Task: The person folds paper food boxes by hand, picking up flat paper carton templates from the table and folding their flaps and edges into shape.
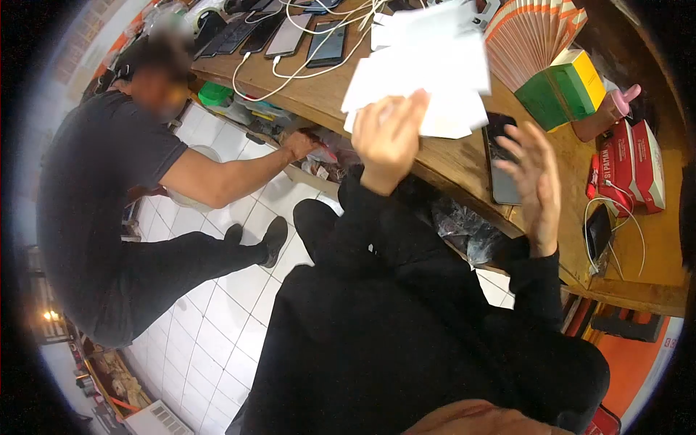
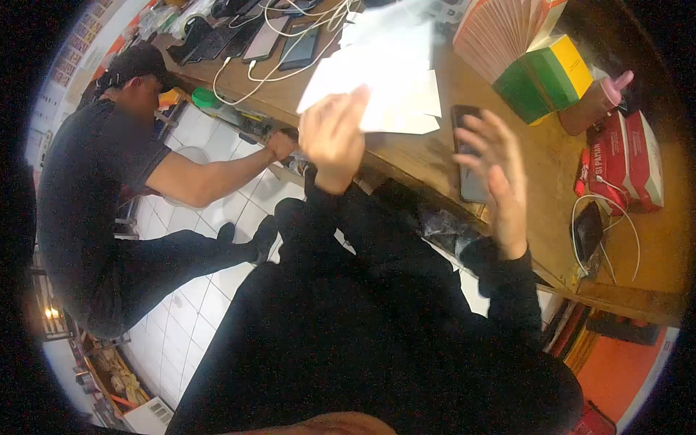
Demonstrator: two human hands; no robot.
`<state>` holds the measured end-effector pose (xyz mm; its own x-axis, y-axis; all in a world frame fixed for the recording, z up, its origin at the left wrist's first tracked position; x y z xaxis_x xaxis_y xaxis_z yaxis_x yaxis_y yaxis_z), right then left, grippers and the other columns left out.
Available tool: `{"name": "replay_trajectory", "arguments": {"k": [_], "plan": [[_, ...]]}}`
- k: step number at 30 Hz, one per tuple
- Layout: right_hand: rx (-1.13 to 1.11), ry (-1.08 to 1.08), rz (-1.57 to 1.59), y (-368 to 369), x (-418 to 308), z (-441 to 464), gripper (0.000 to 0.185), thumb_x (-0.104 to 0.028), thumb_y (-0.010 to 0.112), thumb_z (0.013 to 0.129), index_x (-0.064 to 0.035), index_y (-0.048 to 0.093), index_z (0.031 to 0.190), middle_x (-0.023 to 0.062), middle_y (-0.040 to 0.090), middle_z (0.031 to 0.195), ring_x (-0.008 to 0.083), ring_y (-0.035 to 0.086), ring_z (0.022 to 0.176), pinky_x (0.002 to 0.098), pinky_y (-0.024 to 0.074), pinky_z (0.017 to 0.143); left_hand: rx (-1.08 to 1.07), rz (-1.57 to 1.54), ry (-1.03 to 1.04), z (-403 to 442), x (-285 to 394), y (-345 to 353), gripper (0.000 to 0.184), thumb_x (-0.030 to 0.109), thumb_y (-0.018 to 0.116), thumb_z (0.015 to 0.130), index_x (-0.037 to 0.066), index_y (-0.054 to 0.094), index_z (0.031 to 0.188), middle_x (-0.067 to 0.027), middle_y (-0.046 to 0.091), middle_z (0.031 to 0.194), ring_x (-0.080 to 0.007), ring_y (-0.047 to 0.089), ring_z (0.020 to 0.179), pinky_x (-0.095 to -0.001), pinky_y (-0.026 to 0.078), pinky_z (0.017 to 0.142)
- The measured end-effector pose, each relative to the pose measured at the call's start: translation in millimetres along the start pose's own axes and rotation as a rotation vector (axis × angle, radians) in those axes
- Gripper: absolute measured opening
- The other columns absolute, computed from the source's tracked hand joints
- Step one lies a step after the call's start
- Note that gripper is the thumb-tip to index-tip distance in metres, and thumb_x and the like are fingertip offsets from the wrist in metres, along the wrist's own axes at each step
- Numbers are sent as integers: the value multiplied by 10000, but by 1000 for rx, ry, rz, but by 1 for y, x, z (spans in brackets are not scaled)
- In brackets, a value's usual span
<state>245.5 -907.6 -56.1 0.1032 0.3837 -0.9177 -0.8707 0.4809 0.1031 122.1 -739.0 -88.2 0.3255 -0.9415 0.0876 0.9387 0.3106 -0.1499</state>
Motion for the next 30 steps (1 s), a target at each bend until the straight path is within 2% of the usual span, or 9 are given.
{"name": "replay_trajectory", "arguments": {"k": [2, 3, 6, 11, 14, 16, 18, 21, 30], "plan": [[43, 273, 317, 17, 14, -8, 680, -463, 450, 832, -3, 288, 1307, 159, 365, 1287, 195, 464, 1059, 372, 382, 891, -113, -100, 60, -11, 26, -33, 218, 91, 602, 700, 106, 662, 909, 25, 631, 862, -136, 562, 785, -266, 418, 653], [177, 394, 286, 22, 23, -11, 566, -354, 477, 856, 12, 341, 1265, 159, 416, 1241, 186, 478, 1041, 338, 398, 867, -160, -106, 89, -20, 37, -46, 206, 99, 602, 709, 115, 663, 905, 20, 631, 877, -135, 564, 796, -268, 421, 655], [52, 544, 192, 39, 44, -14, 255, -117, 515, 853, 27, 507, 1064, 93, 582, 962, 160, 558, 844, 262, 443, 735, -313, -69, 9, -49, 56, -79, 196, 107, 600, 723, 131, 663, 907, 19, 630, 898, -131, 565, 806, -272, 424, 654], [-340, 418, -194, 85, 98, -39, 212, -109, 591, 822, 48, 548, 957, 56, 600, 842, 89, 534, 762, 237, 440, 681, -480, 82, -250, -98, 71, -118, 159, 68, 586, 734, 100, 645, 879, 0, 618, 849, -149, 564, 756, -276, 422, 617], [-452, 708, -127, 116, 119, -56, 198, -121, 558, 847, 64, 551, 918, 67, 603, 714, 122, 581, 653, 269, 466, 586, -367, 68, -931, -135, 68, -145, 76, 57, 567, 779, 4, 548, 728, -87, 509, 679, -219, 494, 605, -313, 389, 550], [-435, 668, -31, 122, 152, -73, 193, -118, 535, 854, 64, 545, 917, 127, 602, 665, 203, 600, 561, 305, 453, 525, -379, 122, -1220, -157, 66, -153, 148, 98, 534, 833, -21, 525, 746, -119, 497, 682, -222, 471, 577, -298, 375, 535], [-721, 274, -365, 122, 172, -81, 127, -64, 525, 823, 63, 526, 830, 209, 571, 665, 316, 589, 596, 356, 445, 525, -391, 49, -1425, -192, 66, -160, 188, 122, 502, 865, -43, 508, 776, -112, 497, 680, -171, 473, 561, -278, 369, 514], [-709, 179, -463, 122, 166, -83, 81, -58, 559, 780, 23, 554, 774, 190, 543, 679, 344, 545, 634, 378, 424, 539, -145, -348, -1863, -218, 82, -157, 231, 141, 480, 886, -65, 511, 786, -44, 533, 703, -99, 521, 603, -239, 480, 573], [-678, 95, -455, 114, 163, -98, 50, -50, 593, 740, -16, 616, 769, 136, 560, 711, 292, 551, 651, 353, 433, 562, -29, -517, -2013, -220, 73, -165, 103, 82, 598, 813, 12, 525, 830, -74, 612, 794, -119, 588, 707, -245, 507, 634]]}}
Point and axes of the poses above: each hand's wrist, its own z-axis towards the middle knuckle, its own y-axis out of the palm, x = y × z, the point moved 2 cm from there along z, towards the middle knuckle
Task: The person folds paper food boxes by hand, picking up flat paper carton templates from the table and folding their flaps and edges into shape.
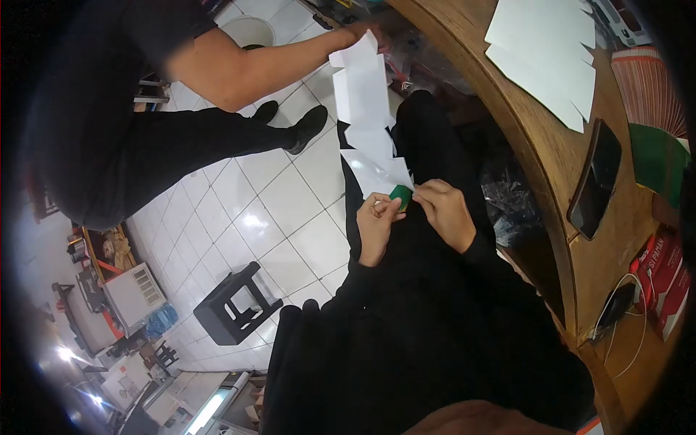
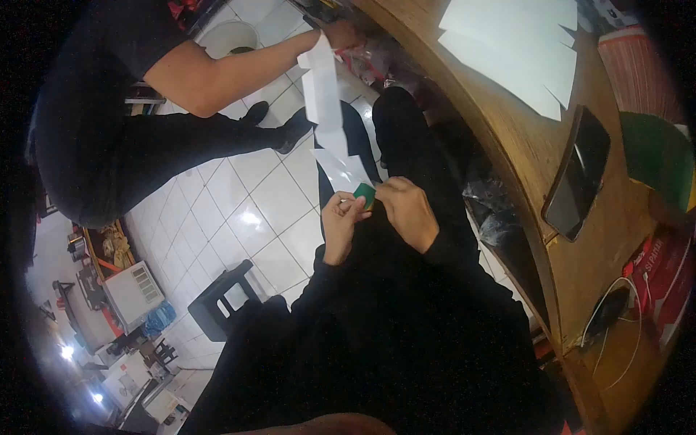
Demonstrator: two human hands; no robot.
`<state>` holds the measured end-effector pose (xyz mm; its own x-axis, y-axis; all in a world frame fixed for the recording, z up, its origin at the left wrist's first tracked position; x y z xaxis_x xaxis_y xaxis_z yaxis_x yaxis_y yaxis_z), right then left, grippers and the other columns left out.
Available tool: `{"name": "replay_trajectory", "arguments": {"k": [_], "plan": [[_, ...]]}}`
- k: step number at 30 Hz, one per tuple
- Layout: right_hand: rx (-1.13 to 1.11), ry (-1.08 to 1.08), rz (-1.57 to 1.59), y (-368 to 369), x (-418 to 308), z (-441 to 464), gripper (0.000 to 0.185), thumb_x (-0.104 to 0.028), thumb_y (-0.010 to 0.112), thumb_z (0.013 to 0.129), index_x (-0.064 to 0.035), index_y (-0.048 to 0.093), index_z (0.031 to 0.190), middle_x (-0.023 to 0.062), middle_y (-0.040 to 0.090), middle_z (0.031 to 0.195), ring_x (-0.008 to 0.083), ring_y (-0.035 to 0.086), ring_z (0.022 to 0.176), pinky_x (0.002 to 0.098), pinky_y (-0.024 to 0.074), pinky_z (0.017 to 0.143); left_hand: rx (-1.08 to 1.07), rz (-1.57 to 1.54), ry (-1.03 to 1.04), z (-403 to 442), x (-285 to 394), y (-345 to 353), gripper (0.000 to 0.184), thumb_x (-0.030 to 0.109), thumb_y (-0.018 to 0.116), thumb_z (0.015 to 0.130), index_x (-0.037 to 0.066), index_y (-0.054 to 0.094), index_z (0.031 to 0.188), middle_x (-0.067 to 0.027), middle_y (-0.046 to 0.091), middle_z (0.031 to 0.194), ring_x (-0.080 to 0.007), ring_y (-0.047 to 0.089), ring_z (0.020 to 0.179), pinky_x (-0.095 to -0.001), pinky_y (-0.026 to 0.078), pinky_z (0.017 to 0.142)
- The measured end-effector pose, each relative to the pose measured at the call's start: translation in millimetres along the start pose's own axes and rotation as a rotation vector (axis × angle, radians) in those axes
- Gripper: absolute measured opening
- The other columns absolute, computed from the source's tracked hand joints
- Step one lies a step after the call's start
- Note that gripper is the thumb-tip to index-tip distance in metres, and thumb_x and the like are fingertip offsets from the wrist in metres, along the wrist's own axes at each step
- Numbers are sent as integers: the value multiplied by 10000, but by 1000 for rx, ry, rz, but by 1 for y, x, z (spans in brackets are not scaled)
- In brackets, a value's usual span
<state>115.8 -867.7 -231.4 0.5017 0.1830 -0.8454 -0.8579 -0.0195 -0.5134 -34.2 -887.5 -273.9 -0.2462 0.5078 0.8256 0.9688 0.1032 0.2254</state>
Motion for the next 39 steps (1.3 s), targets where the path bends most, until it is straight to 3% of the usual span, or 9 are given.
{"name": "replay_trajectory", "arguments": {"k": [5, 12, 16, 19, 24, 29, 32, 36, 39], "plan": [[-15, 164, 124, -6, -6, 1, 71, -54, 634, 715, -2, 606, 756, 138, 589, 698, 283, 573, 613, 319, 443, 544, 23, -24, 22, 0, 1, 0, 114, 87, 615, 802, 9, 552, 855, -70, 609, 788, -110, 580, 703, -228, 495, 619], [-72, 290, 273, -2, 10, 3, 104, -59, 667, 723, 19, 601, 739, 136, 623, 726, 141, 631, 655, 233, 470, 548, 31, -30, 19, 6, 3, 8, 102, 26, 628, 777, -47, 593, 838, -83, 615, 778, -107, 588, 669, -212, 506, 606], [-123, 369, 470, -2, 20, 2, 82, -19, 661, 724, 23, 605, 766, 104, 633, 732, 84, 609, 686, 222, 491, 602, -18, -8, -8, 8, 4, 11, 113, 35, 623, 781, -50, 596, 851, -79, 615, 794, -102, 575, 665, -200, 485, 607], [-109, 278, 267, -3, 21, 2, 94, -25, 660, 727, 24, 597, 777, 74, 634, 729, 69, 591, 706, 227, 494, 612, -62, 22, 22, 13, 2, 13, 134, 50, 626, 782, -53, 598, 865, -73, 613, 771, -91, 563, 642, -190, 467, 592], [61, 450, 553, 3, 57, -3, 124, -45, 682, 713, 3, 591, 782, 32, 550, 605, 42, 500, 572, 194, 420, 529, -73, 56, -8, 23, 7, 15, 175, 90, 650, 773, -55, 600, 856, -60, 606, 700, -74, 549, 573, -184, 454, 552], [61, 501, 46, -5, 70, 12, 342, -322, 628, 757, 3, 579, 659, 130, 503, 512, 182, 531, 476, 303, 407, 484, -173, 131, -172, 25, 0, 33, 200, 165, 658, 772, -18, 598, 824, -60, 589, 700, -93, 539, 577, -203, 462, 579], [-35, 491, -389, 0, 77, 16, 275, -290, 630, 750, -16, 618, 744, 153, 553, 575, 233, 560, 497, 324, 420, 488, -144, 132, -181, 24, -7, 38, 199, 168, 652, 778, -16, 594, 823, -65, 587, 694, -97, 549, 575, -201, 470, 577], [-47, 409, -404, 1, 72, 16, 232, -241, 631, 750, -23, 629, 830, 142, 580, 612, 200, 593, 537, 302, 434, 500, -98, 98, -162, 27, -16, 37, 195, 168, 643, 786, -16, 595, 825, -61, 583, 694, -99, 555, 577, -200, 474, 575], [-147, 405, 219, -11, 69, 9, 135, -76, 635, 751, 23, 606, 838, 100, 631, 696, 115, 605, 630, 226, 465, 571, 0, 36, -112, 29, -12, 29, 191, 165, 637, 793, -18, 595, 826, -54, 580, 699, -99, 554, 584, -196, 472, 574]]}}
Point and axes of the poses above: each hand's wrist, its own z-axis towards the middle knuckle, its own y-axis out of the palm, x = y × z, the point moved 2 cm from there along z, towards the middle knuckle
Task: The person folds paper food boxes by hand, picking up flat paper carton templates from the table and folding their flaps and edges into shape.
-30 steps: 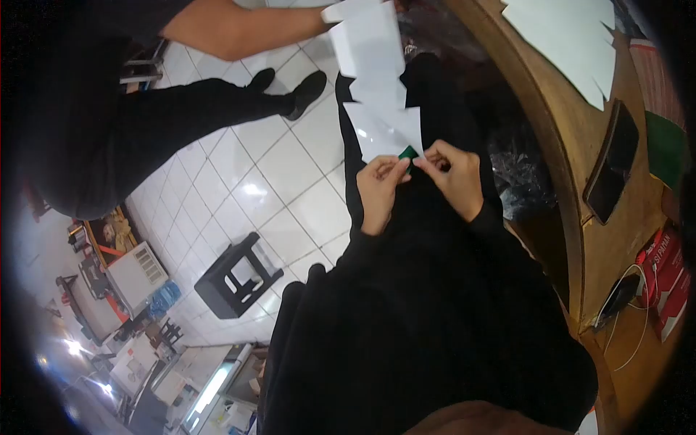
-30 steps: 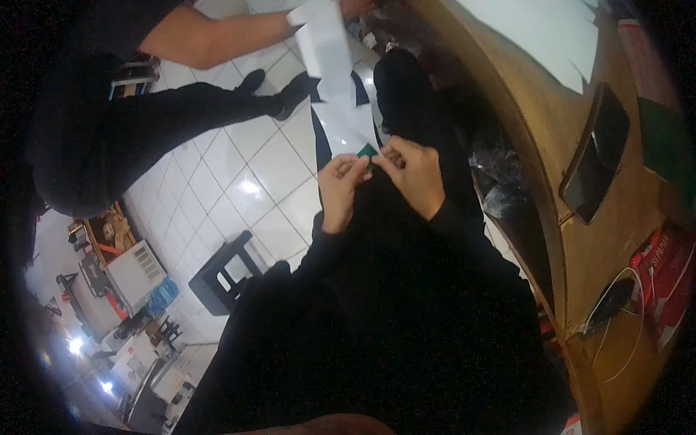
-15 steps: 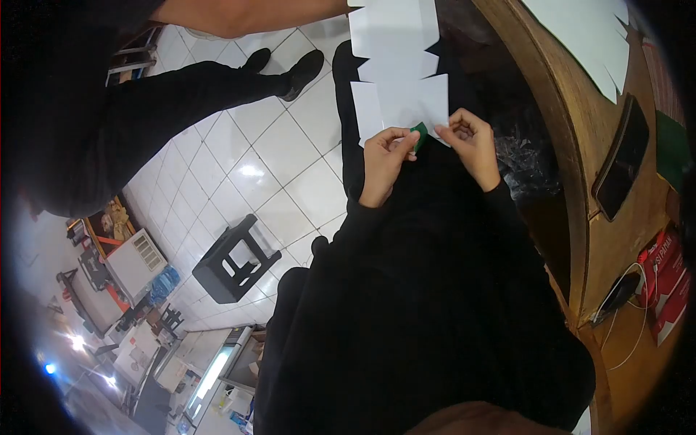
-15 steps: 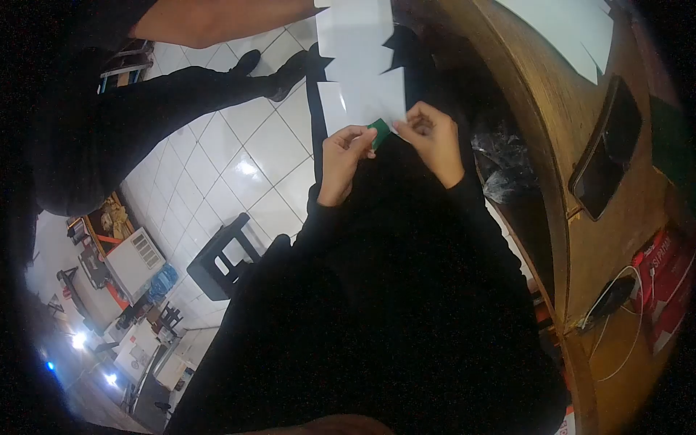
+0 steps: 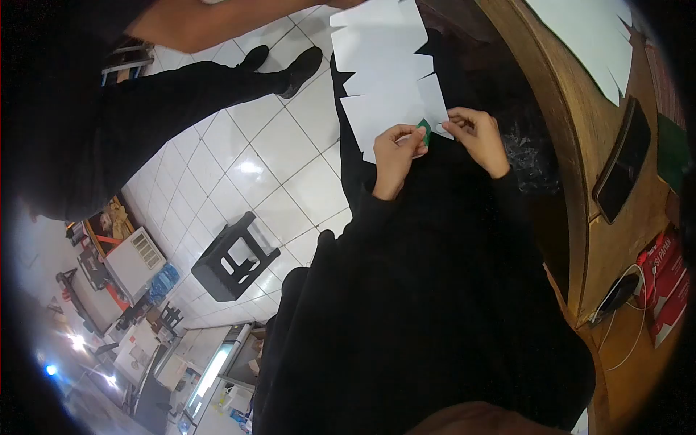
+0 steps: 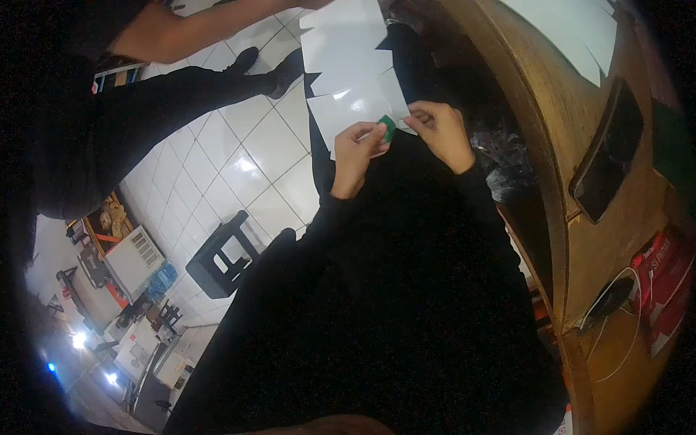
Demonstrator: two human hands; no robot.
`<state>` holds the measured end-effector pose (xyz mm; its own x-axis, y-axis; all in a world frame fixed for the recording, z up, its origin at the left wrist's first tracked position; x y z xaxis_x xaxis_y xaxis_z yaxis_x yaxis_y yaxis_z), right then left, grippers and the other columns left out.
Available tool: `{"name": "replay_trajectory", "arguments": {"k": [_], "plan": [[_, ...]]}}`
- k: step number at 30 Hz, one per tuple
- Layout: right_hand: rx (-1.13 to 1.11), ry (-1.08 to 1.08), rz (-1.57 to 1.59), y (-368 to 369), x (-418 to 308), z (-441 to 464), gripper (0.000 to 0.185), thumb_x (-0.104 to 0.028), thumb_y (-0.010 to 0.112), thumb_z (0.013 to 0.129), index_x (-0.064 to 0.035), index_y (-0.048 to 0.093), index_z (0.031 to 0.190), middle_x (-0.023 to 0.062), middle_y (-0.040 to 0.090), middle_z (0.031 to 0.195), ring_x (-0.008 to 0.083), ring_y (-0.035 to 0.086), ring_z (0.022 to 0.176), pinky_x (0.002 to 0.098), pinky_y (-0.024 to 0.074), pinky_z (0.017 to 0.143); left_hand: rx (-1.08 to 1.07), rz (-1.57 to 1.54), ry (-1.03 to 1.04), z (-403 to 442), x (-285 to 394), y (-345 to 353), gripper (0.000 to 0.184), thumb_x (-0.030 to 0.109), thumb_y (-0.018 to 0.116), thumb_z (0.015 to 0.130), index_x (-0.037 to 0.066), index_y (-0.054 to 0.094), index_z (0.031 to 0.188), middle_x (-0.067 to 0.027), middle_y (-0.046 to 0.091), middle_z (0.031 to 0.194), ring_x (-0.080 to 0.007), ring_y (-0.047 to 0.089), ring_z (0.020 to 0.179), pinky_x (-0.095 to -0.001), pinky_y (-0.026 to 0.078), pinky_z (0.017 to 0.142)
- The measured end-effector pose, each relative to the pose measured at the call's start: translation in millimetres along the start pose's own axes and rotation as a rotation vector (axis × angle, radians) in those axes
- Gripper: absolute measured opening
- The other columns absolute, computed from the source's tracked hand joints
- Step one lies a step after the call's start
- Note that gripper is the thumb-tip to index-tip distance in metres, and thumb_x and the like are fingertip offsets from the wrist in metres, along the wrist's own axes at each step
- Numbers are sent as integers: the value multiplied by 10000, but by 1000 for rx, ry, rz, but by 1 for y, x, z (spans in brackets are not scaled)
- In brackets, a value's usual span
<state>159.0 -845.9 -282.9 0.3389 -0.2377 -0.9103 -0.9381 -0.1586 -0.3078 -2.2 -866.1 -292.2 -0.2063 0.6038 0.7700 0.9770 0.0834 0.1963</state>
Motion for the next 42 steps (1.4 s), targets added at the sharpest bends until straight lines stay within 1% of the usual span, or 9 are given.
{"name": "replay_trajectory", "arguments": {"k": [4, 17, 20, 23, 25, 28, 32, 37, 42], "plan": [[-129, 77, 385, 6, -2, -8, 157, -6, 638, 749, 26, 588, 894, 60, 623, 763, 75, 578, 704, 188, 466, 630, -55, 21, -45, 4, 3, -3, 184, 145, 628, 799, -31, 593, 838, -56, 582, 712, -106, 563, 613, -205, 484, 590], [-95, -56, 202, 28, -4, -16, 112, -9, 652, 737, 0, 641, 849, 61, 617, 739, 65, 576, 691, 195, 462, 613, -162, -29, 128, -5, 5, -14, 211, -38, 604, 760, -31, 534, 959, -82, 601, 831, -132, 613, 730, -204, 497, 638], [-16, -373, 171, 40, 0, -17, 229, -41, 670, 732, -44, 647, 959, 79, 536, 1016, 127, 548, 959, 218, 484, 668, -84, -107, 122, -14, 19, -10, 262, -30, 609, 757, -27, 518, 1002, -96, 583, 907, -139, 607, 761, -210, 496, 666], [-24, -241, 510, 45, -19, -19, 302, -56, 667, 738, -44, 612, 1035, 80, 501, 1072, 160, 519, 1020, 234, 494, 723, -94, -228, 127, -16, 26, -12, 314, -17, 599, 770, -22, 496, 1066, -99, 548, 1006, -139, 573, 865, -225, 487, 724], [-13, -158, 590, 48, -25, -19, 342, -31, 633, 758, -33, 570, 1094, 92, 506, 1089, 159, 526, 994, 244, 491, 768, -138, -135, 174, -19, 30, -9, 361, 17, 617, 764, -1, 498, 1105, -101, 536, 1072, -173, 550, 933, -257, 477, 750], [132, -69, 735, 38, -17, -5, 298, 5, 553, 770, 7, 563, 1068, 111, 492, 1157, 131, 541, 940, 232, 499, 705, -77, 1149, 970, -31, 45, -8, 337, 81, 659, 708, 42, 574, 1032, -116, 578, 1013, -272, 568, 863, -301, 472, 705], [174, 12, 720, 20, -32, 4, 405, -36, 615, 745, 21, 512, 1132, 120, 460, 1204, 178, 534, 1010, 285, 477, 790, 55, 1032, 867, -34, 54, -28, 221, 35, 616, 761, 11, 588, 979, -91, 638, 769, -240, 619, 684, -279, 495, 640], [8, -618, -22, 23, -109, -15, 746, -125, 695, 702, -10, 288, 1317, 205, 176, 1399, 350, 352, 1215, 365, 368, 952, -98, 142, 446, -42, 108, -14, 226, 45, 578, 825, -82, 539, 1007, -132, 619, 894, -159, 608, 819, -276, 513, 720], [301, -842, 2, -2, -143, -27, 301, 114, 565, 694, 40, 597, 984, 185, 621, 948, 332, 591, 947, 316, 473, 830, -104, -51, 613, -66, 141, 8, 281, 32, 568, 827, -64, 482, 1077, -124, 601, 965, -162, 599, 859, -265, 480, 778]]}}
Point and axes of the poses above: each hand's wrist, its own z-axis towards the middle knuckle, its own y-axis out of the palm, x = y × z, the point moved 2 cm from there along z, towards the middle knuckle
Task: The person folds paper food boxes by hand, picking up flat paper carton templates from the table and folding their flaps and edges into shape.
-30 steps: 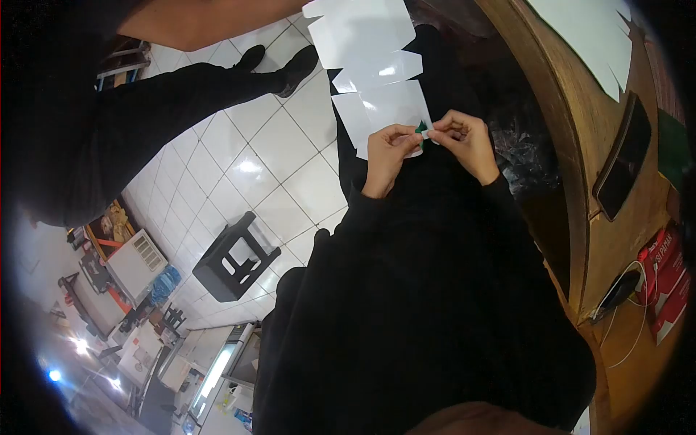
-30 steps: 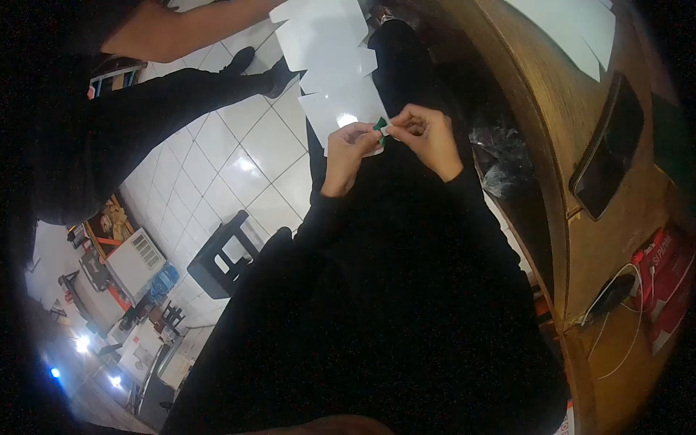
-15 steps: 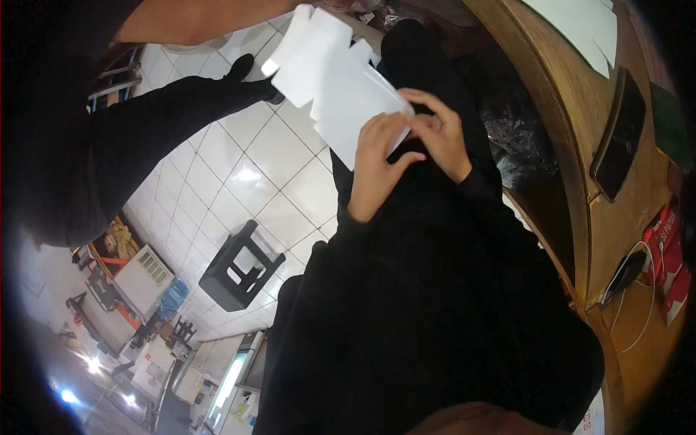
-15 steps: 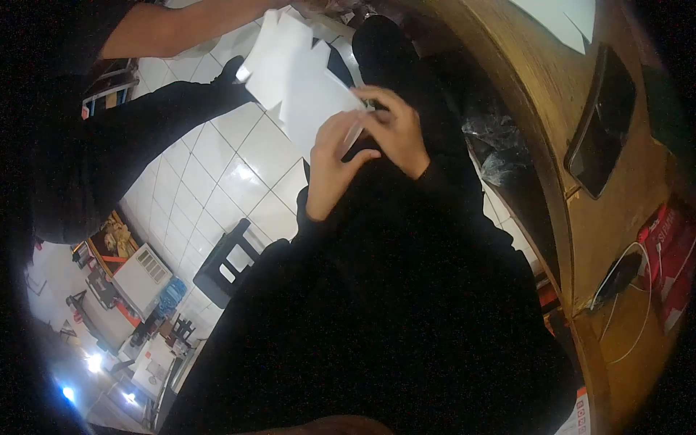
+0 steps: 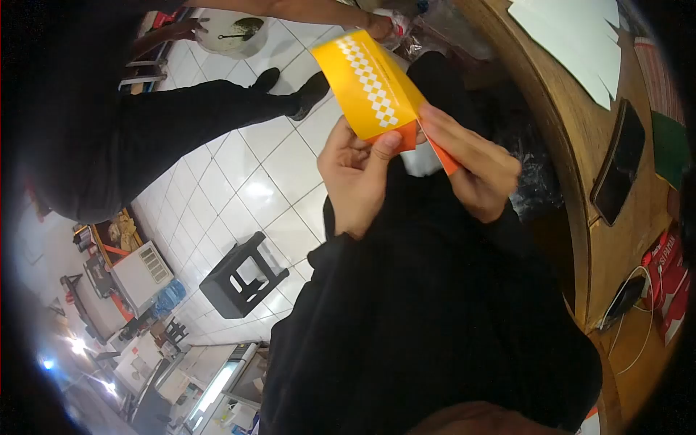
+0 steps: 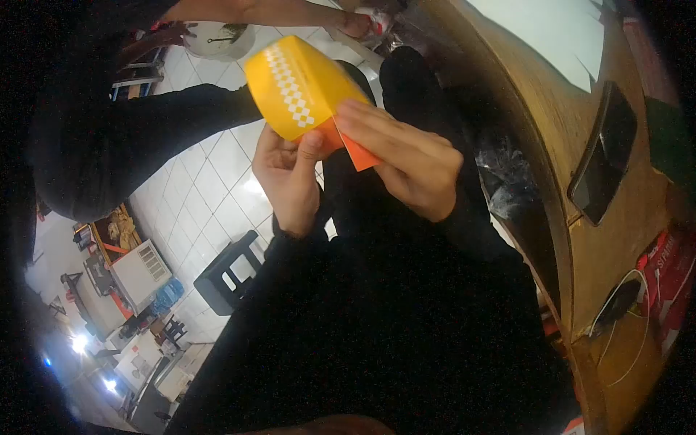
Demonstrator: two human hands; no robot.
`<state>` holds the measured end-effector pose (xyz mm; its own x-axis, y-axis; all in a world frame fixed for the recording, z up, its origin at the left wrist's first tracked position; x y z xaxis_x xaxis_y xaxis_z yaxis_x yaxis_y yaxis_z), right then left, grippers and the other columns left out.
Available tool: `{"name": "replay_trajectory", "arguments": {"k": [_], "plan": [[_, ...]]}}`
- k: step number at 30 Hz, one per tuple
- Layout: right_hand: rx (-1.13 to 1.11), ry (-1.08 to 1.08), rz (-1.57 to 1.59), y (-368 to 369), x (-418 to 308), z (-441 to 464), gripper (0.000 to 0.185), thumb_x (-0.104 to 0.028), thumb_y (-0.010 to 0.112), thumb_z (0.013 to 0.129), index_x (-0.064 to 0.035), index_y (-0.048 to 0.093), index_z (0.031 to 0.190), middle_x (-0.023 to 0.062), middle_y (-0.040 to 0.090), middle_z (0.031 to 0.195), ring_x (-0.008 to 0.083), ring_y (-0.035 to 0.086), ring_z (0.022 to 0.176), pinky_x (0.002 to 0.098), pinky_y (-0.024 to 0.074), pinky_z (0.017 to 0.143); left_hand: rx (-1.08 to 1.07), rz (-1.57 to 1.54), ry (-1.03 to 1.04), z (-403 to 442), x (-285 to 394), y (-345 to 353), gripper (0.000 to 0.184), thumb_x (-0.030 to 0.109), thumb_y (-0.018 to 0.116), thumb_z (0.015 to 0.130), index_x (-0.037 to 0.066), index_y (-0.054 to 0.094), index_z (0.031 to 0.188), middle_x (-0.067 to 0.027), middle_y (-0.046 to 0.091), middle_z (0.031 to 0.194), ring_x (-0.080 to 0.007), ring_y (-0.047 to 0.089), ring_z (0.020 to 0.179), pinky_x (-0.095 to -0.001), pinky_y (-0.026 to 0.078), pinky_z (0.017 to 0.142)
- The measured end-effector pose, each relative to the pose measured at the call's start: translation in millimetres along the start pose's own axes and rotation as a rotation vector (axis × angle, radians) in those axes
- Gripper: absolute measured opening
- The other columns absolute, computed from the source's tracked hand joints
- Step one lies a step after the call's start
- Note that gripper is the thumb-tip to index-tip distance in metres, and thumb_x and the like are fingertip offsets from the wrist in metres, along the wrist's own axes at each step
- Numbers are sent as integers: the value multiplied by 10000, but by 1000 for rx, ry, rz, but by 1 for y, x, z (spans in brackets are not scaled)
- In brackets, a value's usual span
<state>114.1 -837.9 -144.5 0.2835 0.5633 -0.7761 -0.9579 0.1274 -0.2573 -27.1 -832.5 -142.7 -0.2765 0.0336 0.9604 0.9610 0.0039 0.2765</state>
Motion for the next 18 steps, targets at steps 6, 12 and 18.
{"name": "replay_trajectory", "arguments": {"k": [6, 12, 18], "plan": [[119, -76, 67, -9, -7, 3, 191, 128, 578, 657, 26, 565, 817, 193, 611, 927, 306, 609, 905, 337, 481, 811, 51, -26, 80, -2, -1, 15, 245, 21, 553, 834, -52, 466, 1051, -127, 605, 946, -152, 600, 847, -245, 463, 776], [93, -11, -34, -8, -15, 5, 168, 121, 581, 666, 10, 565, 791, 153, 589, 950, 263, 597, 864, 307, 475, 753, 128, -87, 83, -3, 0, 22, 204, 12, 576, 817, -48, 508, 999, -110, 608, 929, -144, 598, 816, -247, 469, 761], [109, 249, 196, -17, -4, -2, 125, 90, 652, 657, 25, 616, 757, 122, 568, 928, 191, 585, 810, 254, 469, 724, 203, 558, 448, -2, -9, 26, 128, -47, 646, 719, -41, 624, 845, -104, 612, 827, -158, 598, 716, -226, 454, 665]]}}
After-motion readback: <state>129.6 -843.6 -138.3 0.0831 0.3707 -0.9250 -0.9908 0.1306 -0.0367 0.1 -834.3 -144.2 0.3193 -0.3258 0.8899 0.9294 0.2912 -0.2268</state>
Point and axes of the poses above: each hand's wrist, its own z-axis towards the middle knuckle, its own y-axis out of the palm, x = y × z, the point moved 2 cm from there along z, towards the middle knuckle
